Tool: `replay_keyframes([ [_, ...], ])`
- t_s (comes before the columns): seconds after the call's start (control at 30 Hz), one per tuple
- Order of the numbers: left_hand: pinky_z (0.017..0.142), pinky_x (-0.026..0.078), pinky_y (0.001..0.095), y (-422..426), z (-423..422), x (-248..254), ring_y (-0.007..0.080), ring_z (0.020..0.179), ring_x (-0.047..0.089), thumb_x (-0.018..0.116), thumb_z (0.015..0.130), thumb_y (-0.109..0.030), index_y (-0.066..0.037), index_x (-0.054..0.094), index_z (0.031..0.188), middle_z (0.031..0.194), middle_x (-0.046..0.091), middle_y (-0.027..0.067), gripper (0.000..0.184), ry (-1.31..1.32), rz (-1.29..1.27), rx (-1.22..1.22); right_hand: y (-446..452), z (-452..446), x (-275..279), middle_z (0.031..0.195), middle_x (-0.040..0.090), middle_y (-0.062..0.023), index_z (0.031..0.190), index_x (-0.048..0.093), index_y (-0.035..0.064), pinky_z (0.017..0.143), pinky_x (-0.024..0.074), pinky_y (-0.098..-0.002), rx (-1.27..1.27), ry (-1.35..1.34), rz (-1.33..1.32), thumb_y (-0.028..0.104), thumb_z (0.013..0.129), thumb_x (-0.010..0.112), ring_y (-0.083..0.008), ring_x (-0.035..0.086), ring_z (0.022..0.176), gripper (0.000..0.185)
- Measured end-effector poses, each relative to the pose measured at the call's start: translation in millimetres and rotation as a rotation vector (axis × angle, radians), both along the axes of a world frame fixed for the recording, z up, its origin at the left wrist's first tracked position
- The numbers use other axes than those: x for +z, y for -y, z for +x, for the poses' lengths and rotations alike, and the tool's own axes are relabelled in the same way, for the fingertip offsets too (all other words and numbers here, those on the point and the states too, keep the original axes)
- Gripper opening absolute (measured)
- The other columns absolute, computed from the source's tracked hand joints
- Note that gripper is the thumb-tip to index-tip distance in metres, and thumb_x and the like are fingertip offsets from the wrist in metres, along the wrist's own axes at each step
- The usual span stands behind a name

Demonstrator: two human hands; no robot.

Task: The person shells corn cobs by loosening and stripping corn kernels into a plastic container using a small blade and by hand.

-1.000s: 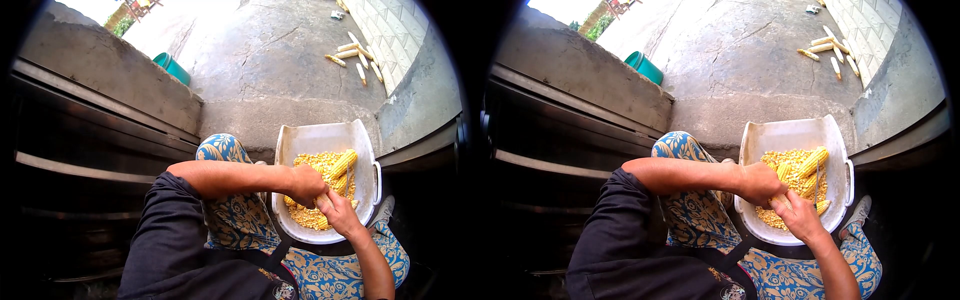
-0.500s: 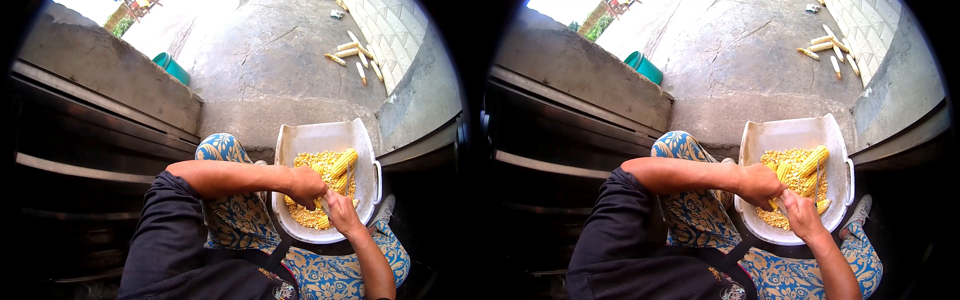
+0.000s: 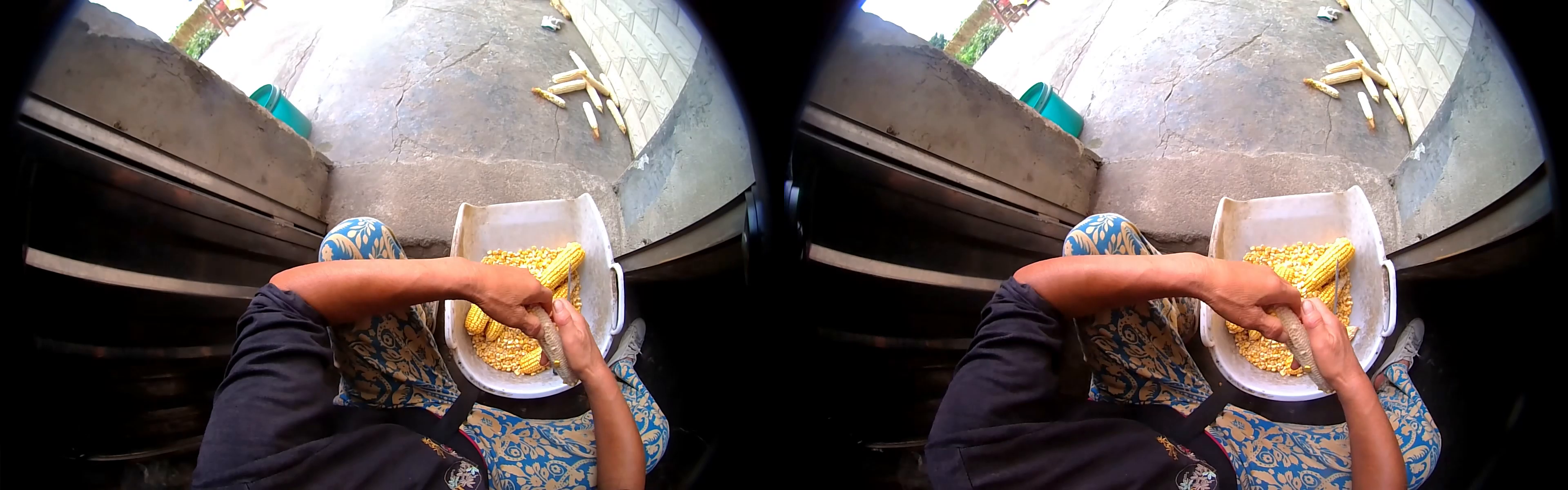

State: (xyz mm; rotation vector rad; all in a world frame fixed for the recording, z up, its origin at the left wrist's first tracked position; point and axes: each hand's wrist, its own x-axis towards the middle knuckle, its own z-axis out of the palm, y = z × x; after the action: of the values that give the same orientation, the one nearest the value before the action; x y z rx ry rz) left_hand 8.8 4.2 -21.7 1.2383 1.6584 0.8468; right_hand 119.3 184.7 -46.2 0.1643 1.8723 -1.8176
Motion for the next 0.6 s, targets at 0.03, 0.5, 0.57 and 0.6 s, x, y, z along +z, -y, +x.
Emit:
replay_keyframes([
  [0.03, 0.078, 0.048, 0.0409, -0.3, -1.3, -0.4, 0.0364, 0.088, 0.062, 0.064, 0.082, -0.028, 0.002, 0.055, 0.110, 0.092, 0.064, 0.0228, 0.042, 0.000, 0.000, 0.000, -1.1, -0.6, 3.1, 0.070, 0.054, -0.0062, 0.106, 0.051, 0.0008, 0.040, 0.0458, -0.0242, -0.004, 0.027, -0.010, 0.050, 0.096, 0.032, -0.0131, 0.054, 0.049, 0.054],
  [0.5, 0.079, 0.049, 0.0342, 1.3, -12.6, 9.2, 0.0238, 0.088, 0.063, 0.054, 0.092, -0.030, 0.005, 0.054, 0.117, 0.096, 0.066, 0.0177, 0.043, 0.249, -0.097, 0.059, -9.6, -2.7, 13.9, 0.070, 0.059, -0.0083, 0.100, 0.053, 0.0009, 0.045, 0.0411, -0.0216, 0.162, 0.193, -0.228, 0.049, 0.094, 0.043, -0.0110, 0.053, 0.049, 0.050],
  [0.57, 0.077, 0.049, 0.0336, 0.3, -15.4, 10.5, 0.0221, 0.086, 0.063, 0.053, 0.092, -0.032, 0.005, 0.055, 0.116, 0.095, 0.066, 0.0168, 0.044, 0.306, -0.106, 0.079, -9.5, -3.2, 16.1, 0.069, 0.058, -0.0077, 0.095, 0.052, 0.0025, 0.044, 0.0390, -0.0215, 0.137, 0.265, -0.326, 0.049, 0.093, 0.046, -0.0103, 0.051, 0.048, 0.047],
  [0.6, 0.076, 0.050, 0.0330, 0.1, -16.3, 10.6, 0.0205, 0.084, 0.063, 0.053, 0.092, -0.033, 0.005, 0.055, 0.116, 0.093, 0.065, 0.0159, 0.045, 0.363, -0.115, 0.099, -8.9, -3.9, 17.4, 0.069, 0.058, -0.0077, 0.095, 0.052, 0.0025, 0.044, 0.0390, -0.0215, 0.137, 0.265, -0.326, 0.049, 0.093, 0.046, -0.0103, 0.051, 0.048, 0.047],
])
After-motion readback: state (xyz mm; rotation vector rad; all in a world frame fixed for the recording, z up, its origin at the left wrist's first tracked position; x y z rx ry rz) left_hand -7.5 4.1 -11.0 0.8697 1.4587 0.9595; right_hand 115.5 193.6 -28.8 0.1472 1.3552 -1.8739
